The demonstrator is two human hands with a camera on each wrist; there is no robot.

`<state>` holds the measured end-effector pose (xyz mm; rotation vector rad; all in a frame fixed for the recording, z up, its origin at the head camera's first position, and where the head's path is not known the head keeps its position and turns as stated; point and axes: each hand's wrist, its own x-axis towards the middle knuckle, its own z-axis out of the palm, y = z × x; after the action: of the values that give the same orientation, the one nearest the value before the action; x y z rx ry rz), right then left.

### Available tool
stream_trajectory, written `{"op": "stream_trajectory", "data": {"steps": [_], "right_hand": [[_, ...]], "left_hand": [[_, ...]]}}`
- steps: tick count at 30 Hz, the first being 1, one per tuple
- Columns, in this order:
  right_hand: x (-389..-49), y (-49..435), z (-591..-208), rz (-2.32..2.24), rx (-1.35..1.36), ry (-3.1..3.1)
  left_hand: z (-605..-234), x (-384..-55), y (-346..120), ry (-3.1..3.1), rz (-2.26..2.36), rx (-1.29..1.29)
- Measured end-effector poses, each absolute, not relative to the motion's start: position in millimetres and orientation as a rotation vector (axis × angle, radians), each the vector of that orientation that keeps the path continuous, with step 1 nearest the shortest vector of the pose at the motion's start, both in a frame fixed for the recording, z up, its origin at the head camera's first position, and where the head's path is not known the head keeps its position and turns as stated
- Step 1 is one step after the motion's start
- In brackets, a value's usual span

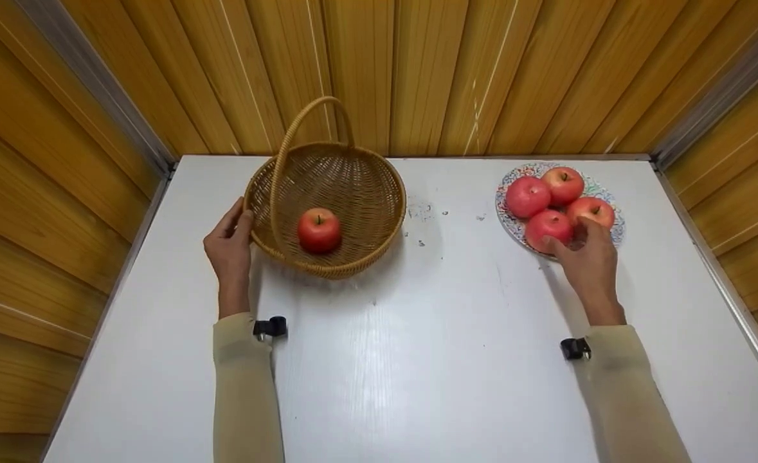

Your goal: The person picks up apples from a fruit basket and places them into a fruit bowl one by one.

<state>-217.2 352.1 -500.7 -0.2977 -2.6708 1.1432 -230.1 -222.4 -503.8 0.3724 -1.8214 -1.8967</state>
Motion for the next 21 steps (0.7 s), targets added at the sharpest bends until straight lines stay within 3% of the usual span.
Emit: {"op": "stream_trajectory", "data": {"steps": [12,21], "right_hand": [[-221.2,341.6,-492.1,1.088,-0.299,-2.609],[-223.3,326.7,-489.2,1.058,-0.108,-2.483]], "left_hand": [[-504.9,-230.8,-222.0,-1.825,-1.897,0.372],[-504.9,-231.6,-221.9,-1.804,-1.908,0.359]]}}
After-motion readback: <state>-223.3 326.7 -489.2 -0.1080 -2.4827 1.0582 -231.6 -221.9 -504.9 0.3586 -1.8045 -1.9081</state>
